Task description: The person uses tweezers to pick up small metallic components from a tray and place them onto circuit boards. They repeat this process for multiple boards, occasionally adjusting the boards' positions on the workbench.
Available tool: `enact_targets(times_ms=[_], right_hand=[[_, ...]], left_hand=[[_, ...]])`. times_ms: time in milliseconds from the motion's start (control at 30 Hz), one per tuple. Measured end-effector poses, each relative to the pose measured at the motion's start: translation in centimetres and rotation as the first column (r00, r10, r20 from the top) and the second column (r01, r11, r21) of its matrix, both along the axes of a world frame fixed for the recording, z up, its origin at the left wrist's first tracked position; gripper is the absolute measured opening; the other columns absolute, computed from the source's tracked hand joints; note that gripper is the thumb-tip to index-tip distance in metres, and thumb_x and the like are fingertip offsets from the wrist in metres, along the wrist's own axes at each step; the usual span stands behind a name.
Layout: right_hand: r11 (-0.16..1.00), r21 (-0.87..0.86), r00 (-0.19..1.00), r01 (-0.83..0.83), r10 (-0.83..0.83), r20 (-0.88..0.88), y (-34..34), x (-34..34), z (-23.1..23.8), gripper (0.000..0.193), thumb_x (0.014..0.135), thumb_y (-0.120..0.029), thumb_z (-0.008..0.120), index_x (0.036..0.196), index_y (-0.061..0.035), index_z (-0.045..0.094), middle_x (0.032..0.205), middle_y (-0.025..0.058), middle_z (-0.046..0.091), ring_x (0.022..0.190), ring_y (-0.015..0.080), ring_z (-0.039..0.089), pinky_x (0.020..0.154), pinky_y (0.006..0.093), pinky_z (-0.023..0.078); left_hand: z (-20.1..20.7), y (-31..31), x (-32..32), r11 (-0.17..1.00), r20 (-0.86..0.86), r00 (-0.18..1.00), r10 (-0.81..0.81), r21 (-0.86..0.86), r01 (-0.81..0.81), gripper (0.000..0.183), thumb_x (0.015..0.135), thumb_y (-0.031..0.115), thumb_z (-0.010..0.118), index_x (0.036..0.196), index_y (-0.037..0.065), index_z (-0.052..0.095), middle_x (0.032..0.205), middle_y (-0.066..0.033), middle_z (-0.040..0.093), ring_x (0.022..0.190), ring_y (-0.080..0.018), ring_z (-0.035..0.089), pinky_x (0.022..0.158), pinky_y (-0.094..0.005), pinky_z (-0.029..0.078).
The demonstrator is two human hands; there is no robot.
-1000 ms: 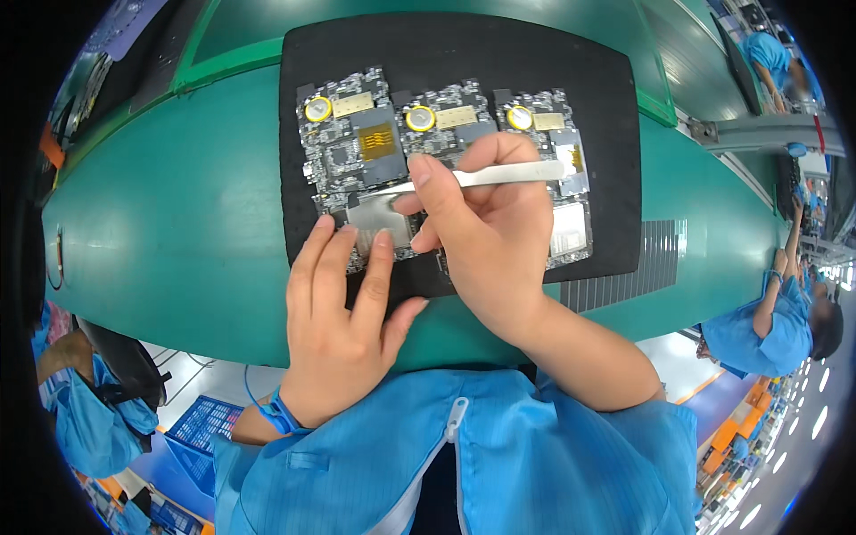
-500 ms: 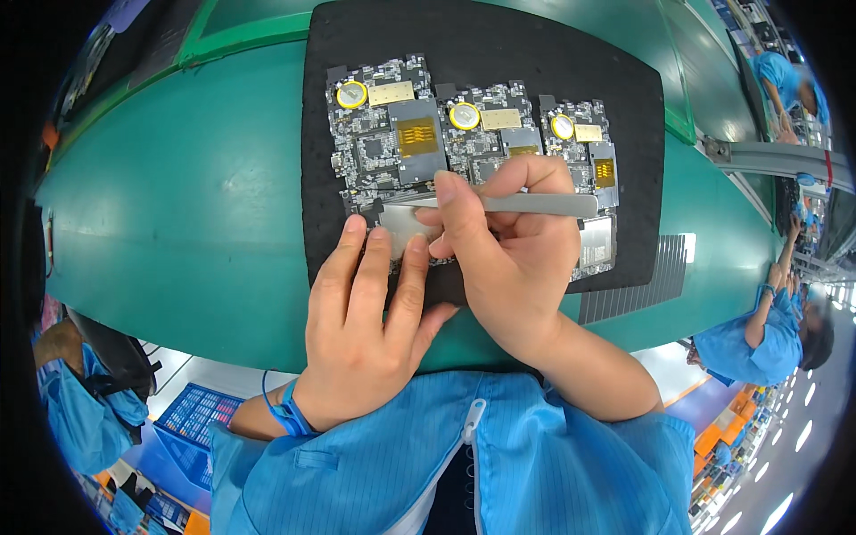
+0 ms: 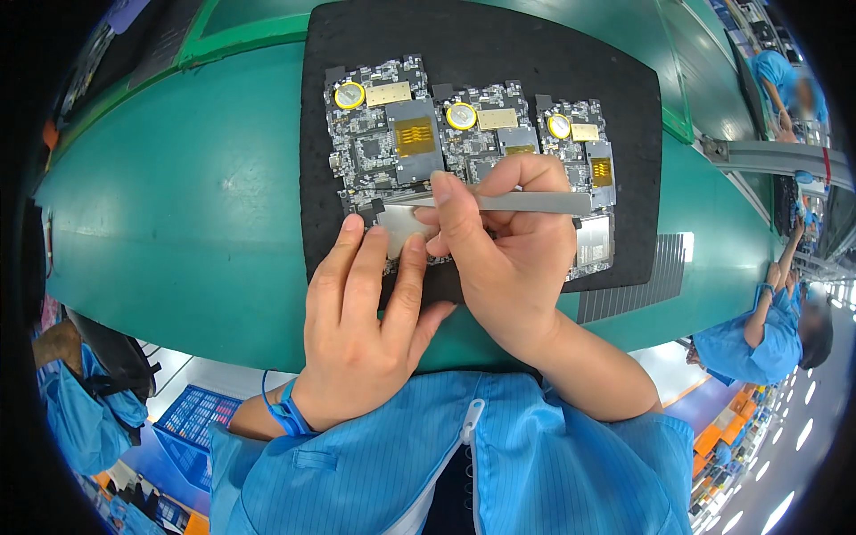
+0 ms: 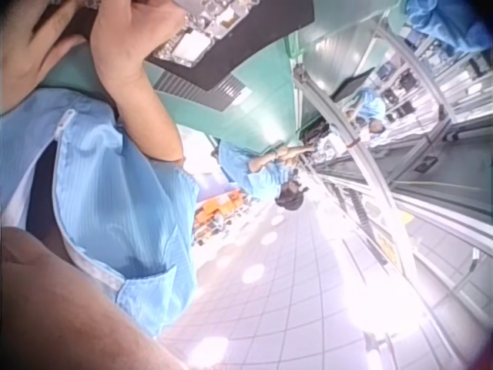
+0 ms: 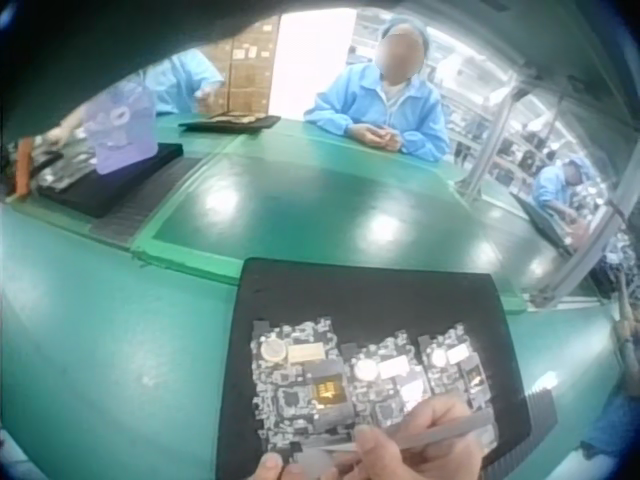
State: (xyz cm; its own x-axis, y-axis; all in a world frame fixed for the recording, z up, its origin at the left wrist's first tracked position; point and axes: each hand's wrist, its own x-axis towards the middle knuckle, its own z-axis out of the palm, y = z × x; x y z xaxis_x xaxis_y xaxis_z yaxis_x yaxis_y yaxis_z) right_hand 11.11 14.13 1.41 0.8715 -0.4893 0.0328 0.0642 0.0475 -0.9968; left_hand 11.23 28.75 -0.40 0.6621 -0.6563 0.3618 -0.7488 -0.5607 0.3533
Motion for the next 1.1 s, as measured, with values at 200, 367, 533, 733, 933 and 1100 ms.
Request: enact_targets(times_ms=[200,367,533,733,933,1100], right_hand=[[0.997,-0.071,1.000,0.015,-0.017,-0.021,0.3,0.0,0.0,0.023,0.087,0.000,0.062,0.090,-0.0001,0.039,0.075,0.0059,0.056,0.067,0.0130,0.067,0.053,0.0209,0.057],[0.970,-0.242,0.999,0.002,0.009,0.045,-0.1,-0.3,-0.4,0.023,0.087,0.001,0.062,0.089,0.0009,0.040,0.078,0.0067,0.055,0.065,0.0111,0.065,0.052,0.0200,0.056],[0.984,-0.175,0.993,0.040,-0.020,0.112,0.1,-0.4,-0.4,0.023,0.086,0.003,0.062,0.092,0.0019,0.039,0.079,0.0076,0.056,0.065,0.0100,0.064,0.052,0.0189,0.054],[0.975,-0.220,0.982,-0.036,0.076,0.176,-0.3,-0.5,-1.2,0.024,0.086,0.003,0.063,0.093,0.0009,0.040,0.077,0.0097,0.061,0.065,0.0098,0.063,0.054,0.0191,0.051],[0.874,-0.478,0.978,-0.082,0.162,0.128,-0.8,-0.9,-1.9,0.024,0.084,0.002,0.067,0.090,-0.0005,0.043,0.077,0.0105,0.063,0.065,0.0087,0.061,0.055,0.0193,0.048],[0.911,-0.411,0.974,-0.039,0.126,0.188,0.2,-0.5,-1.6,0.024,0.083,0.001,0.068,0.088,-0.0007,0.044,0.076,0.0090,0.063,0.062,0.0073,0.060,0.052,0.0194,0.046]], left_hand=[[0.5,0.0,0.8,1.000,-0.065,0.998,0.000,-0.030,-0.002,0.047,0.069,0.027,0.075,0.108,0.004,0.061,0.128,-0.0249,0.047,0.112,-0.0394,0.048,0.088,-0.0453,0.043],[2.0,0.1,1.9,0.998,-0.140,0.988,-0.060,0.011,0.062,0.049,0.065,0.027,0.077,0.104,0.004,0.061,0.127,-0.0237,0.046,0.111,-0.0389,0.047,0.087,-0.0454,0.042],[2.6,0.8,2.7,0.989,-0.207,0.969,-0.134,0.037,0.145,0.055,0.063,0.027,0.078,0.109,0.004,0.060,0.128,-0.0233,0.043,0.113,-0.0390,0.045,0.090,-0.0476,0.041],[2.4,1.7,2.0,0.992,-0.271,0.955,-0.118,0.005,0.125,0.063,0.066,0.027,0.078,0.121,0.004,0.057,0.128,-0.0228,0.042,0.118,-0.0418,0.043,0.097,-0.0534,0.038],[1.8,1.5,1.3,0.995,-0.168,0.982,-0.085,0.043,0.094,0.056,0.071,0.027,0.073,0.120,0.003,0.059,0.120,-0.0220,0.049,0.116,-0.0402,0.046,0.096,-0.0544,0.039],[1.4,1.5,1.2,0.995,-0.112,0.991,-0.078,0.050,0.084,0.054,0.073,0.028,0.072,0.119,0.003,0.060,0.119,-0.0216,0.050,0.115,-0.0396,0.047,0.095,-0.0547,0.040]])
